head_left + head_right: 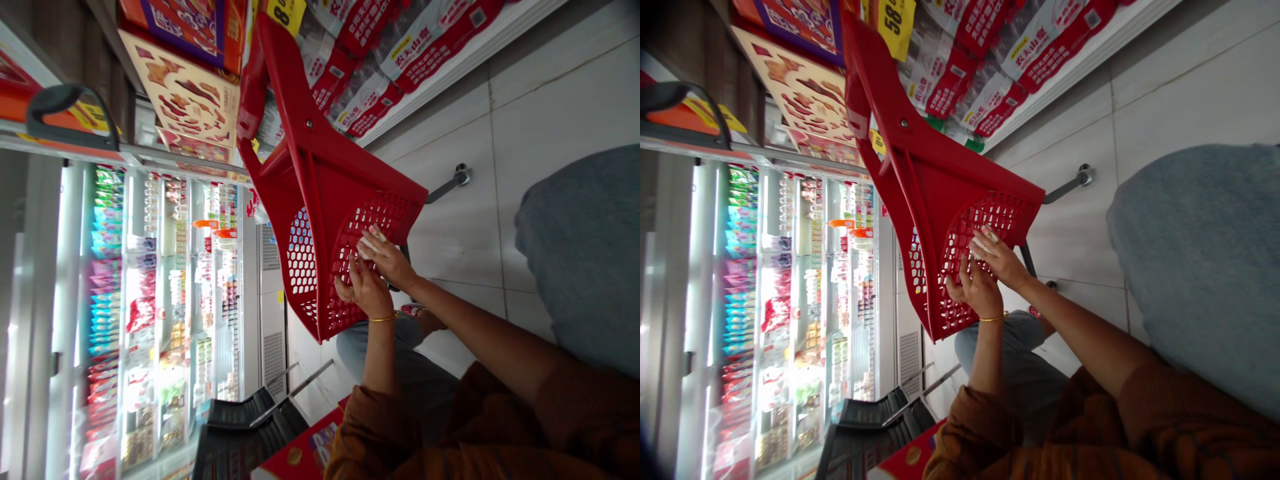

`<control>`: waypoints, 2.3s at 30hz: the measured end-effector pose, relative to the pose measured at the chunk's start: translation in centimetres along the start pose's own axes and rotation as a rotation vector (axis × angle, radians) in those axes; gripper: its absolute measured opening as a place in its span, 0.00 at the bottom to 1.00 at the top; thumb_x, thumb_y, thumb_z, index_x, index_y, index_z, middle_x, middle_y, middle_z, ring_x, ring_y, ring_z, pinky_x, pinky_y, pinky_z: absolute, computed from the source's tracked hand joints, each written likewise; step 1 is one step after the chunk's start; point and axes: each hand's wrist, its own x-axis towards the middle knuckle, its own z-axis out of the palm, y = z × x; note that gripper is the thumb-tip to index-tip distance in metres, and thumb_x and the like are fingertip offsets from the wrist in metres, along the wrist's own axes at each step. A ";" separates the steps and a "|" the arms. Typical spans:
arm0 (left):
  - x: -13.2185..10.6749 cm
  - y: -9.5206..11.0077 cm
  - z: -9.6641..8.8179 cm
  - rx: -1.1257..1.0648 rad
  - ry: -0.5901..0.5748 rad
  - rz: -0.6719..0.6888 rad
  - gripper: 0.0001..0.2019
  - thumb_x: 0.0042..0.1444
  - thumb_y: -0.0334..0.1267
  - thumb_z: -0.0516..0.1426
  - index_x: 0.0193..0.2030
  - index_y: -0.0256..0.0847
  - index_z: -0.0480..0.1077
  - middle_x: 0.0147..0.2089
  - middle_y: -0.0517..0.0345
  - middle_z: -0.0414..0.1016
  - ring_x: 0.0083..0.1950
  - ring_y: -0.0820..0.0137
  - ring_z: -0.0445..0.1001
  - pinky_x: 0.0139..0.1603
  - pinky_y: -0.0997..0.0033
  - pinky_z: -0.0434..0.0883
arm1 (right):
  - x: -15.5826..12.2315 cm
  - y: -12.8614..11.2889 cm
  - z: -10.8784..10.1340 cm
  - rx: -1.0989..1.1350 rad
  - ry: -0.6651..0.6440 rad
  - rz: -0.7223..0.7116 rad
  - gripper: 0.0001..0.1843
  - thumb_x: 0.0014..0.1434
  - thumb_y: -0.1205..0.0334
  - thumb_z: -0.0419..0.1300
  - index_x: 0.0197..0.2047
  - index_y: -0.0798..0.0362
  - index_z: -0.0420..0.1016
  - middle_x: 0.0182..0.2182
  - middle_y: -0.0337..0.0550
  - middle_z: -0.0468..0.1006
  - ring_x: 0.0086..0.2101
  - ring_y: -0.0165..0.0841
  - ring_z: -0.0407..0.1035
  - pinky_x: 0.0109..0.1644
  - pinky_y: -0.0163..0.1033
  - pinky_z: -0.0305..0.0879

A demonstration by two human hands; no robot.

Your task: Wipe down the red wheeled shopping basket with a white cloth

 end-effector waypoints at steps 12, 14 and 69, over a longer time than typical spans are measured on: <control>0.3 -0.5 -0.4 0.020 -0.041 0.057 0.18 0.60 0.33 0.50 0.53 0.48 0.73 0.60 0.59 0.71 0.63 0.52 0.56 0.66 0.43 0.53 | -4.1 2.0 0.2 -0.063 -0.039 0.092 0.22 0.66 0.66 0.50 0.62 0.47 0.63 0.64 0.47 0.61 0.67 0.39 0.39 0.68 0.56 0.51; 0.3 -0.6 -0.3 0.023 -0.036 0.054 0.17 0.61 0.33 0.50 0.53 0.49 0.73 0.59 0.58 0.71 0.63 0.52 0.56 0.66 0.42 0.53 | -4.3 2.0 0.2 -0.073 -0.040 0.094 0.22 0.66 0.67 0.50 0.62 0.47 0.63 0.64 0.47 0.61 0.67 0.40 0.39 0.67 0.57 0.51; 1.4 2.5 1.2 0.152 -0.048 -0.032 0.20 0.64 0.38 0.46 0.61 0.54 0.64 0.69 0.60 0.55 0.70 0.49 0.47 0.62 0.40 0.53 | -4.4 2.4 0.1 -0.123 -0.023 0.125 0.27 0.66 0.68 0.48 0.67 0.44 0.53 0.66 0.45 0.55 0.68 0.40 0.36 0.67 0.59 0.51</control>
